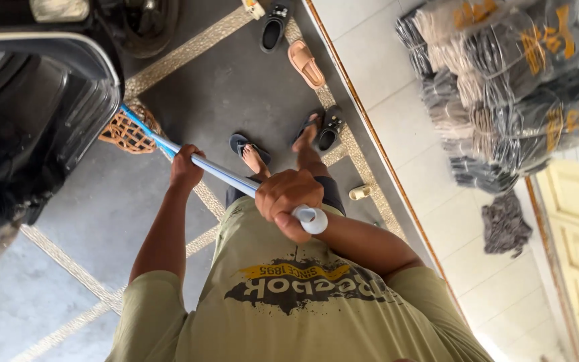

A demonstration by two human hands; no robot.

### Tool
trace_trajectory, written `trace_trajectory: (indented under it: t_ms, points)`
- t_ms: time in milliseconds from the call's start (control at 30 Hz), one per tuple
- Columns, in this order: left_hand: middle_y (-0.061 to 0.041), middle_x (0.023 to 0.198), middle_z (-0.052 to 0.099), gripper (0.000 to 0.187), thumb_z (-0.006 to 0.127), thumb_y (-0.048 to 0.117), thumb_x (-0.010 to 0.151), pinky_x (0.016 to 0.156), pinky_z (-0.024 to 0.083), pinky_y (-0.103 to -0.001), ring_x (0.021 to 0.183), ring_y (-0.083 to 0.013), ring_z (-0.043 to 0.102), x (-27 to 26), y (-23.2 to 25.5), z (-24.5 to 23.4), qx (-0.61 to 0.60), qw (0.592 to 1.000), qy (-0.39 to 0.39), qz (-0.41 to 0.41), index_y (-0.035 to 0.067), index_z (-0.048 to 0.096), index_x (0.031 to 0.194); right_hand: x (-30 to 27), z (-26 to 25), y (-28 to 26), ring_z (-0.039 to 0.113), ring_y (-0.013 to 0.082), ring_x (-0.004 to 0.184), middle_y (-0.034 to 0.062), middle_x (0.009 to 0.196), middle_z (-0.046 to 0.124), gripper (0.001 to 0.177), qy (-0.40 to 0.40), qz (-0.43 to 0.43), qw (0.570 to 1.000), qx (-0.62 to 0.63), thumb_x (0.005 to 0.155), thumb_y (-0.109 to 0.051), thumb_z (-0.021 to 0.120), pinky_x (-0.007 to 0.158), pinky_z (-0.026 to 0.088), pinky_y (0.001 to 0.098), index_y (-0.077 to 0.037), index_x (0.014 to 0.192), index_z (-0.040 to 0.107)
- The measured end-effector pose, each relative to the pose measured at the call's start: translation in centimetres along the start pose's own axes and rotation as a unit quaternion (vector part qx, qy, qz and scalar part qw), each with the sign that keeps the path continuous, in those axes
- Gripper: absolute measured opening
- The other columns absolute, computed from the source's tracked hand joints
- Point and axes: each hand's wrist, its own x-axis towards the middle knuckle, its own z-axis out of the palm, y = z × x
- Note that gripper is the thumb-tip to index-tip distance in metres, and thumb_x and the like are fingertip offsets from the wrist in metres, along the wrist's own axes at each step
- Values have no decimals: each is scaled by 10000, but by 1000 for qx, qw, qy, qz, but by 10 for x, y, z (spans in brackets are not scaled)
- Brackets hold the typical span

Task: The person sweeps a tiled garage floor using a blue broom, moving debris toward the center and then toward the entrance. The person navigates around a parked car and a scooter while sweeping.

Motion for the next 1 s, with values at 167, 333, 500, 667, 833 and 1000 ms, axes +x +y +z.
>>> trace_trajectory:
  t_ms: [167, 333, 500, 667, 833, 1000]
  points:
    - [-168, 960, 714, 77, 647, 134, 902, 812, 546, -459, 965, -394, 695, 29, 23, 15, -18, 997, -75, 30, 79, 669, 952, 2, -7, -18, 566, 202, 449, 94, 565, 580, 271, 4, -4, 999, -45, 924, -53, 582, 441, 474, 320, -19, 657, 551]
    - [-152, 1005, 704, 60, 649, 124, 901, 784, 551, -466, 969, -394, 690, 33, 66, 39, 15, 990, -141, 5, 86, 666, 944, 0, -30, -47, 571, 207, 461, 95, 561, 578, 277, 37, -22, 994, -99, 931, -60, 575, 451, 482, 322, -14, 658, 563]
    - [-168, 991, 670, 107, 706, 142, 924, 802, 521, -472, 956, -414, 649, 38, 116, 76, 13, 994, -99, 47, 59, 639, 934, 5, -72, -91, 557, 185, 461, 44, 549, 551, 249, 50, -26, 990, -131, 896, -71, 566, 470, 417, 347, -61, 647, 550]
    - [-138, 917, 630, 71, 660, 31, 862, 797, 530, -400, 876, -353, 658, 44, 174, 112, -121, 981, -45, 148, 43, 611, 912, 8, -91, -144, 557, 168, 461, 19, 559, 551, 224, -62, -43, 991, -114, 870, -67, 619, 427, 474, 331, -88, 654, 565]
    - [-123, 849, 596, 106, 652, -6, 856, 752, 519, -356, 789, -269, 630, 63, 221, 140, -192, 963, -13, 189, 32, 559, 891, 8, -76, -137, 496, 133, 438, -5, 533, 513, 227, -186, -47, 972, -138, 788, -60, 714, 401, 397, 319, -106, 635, 553]
    - [-41, 773, 581, 58, 566, 18, 887, 635, 482, -290, 698, -144, 584, 79, 200, 168, -305, 943, 20, 130, 73, 554, 872, 0, -86, -110, 538, 140, 456, -1, 547, 524, 154, -213, -67, 969, -106, 743, -28, 644, 427, 483, 305, -101, 665, 533]
